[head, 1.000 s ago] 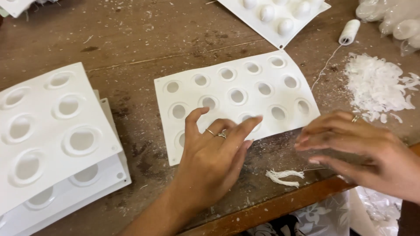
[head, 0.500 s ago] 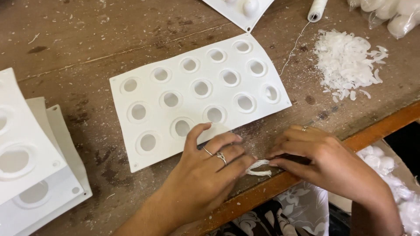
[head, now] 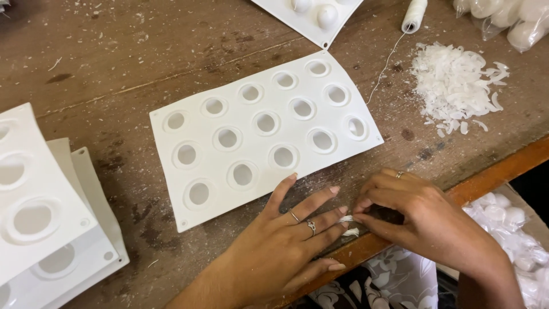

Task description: The recorder prepares silicone candle molds by threading wicks through the base of the molds using a long needle.

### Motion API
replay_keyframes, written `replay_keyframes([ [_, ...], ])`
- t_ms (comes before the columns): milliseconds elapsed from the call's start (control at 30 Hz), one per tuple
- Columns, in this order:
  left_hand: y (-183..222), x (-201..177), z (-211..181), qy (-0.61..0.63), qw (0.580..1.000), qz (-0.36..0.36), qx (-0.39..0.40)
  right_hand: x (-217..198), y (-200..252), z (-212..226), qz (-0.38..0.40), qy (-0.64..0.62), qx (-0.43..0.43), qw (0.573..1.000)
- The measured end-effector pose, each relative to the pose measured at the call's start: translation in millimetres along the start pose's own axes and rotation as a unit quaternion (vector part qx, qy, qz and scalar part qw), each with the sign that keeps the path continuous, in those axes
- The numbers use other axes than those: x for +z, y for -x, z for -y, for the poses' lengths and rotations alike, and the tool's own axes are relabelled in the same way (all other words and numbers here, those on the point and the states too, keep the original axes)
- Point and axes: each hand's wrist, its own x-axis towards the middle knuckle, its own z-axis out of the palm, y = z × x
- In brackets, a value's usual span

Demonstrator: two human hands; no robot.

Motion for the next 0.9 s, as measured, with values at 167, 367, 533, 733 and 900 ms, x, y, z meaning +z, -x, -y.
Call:
replay_keyframes([
  [167,-0.8,-4.4,-2.2,0.007,1.0,0.008,-0.01,5.3,3.5,-11.3,-0.036,-0.019,-0.097,0.994],
  [367,-1.4,-3.6,-1.2,-0.002,1.0,0.022,-0.01,3.7,1.7,-0.3,0.004,0.003,-0.025,1.0],
  [533,-0.4,-4.0,-1.0,-0.009,1.0,0.02,-0.005,1.8,1.8,10.0,-0.039,-0.009,0.02,0.999],
  [733,-0.2,-1.6,-0.2,-0.019,1.0,0.01,0.001,4.2,5.6,-4.2,-0.067,-0.008,-0.043,0.997],
  [900,-0.4,0.3,-0.7,-0.023,1.0,0.019,-0.004,8.6,3.9,-3.4,-0.026,0.014,0.037,0.999],
])
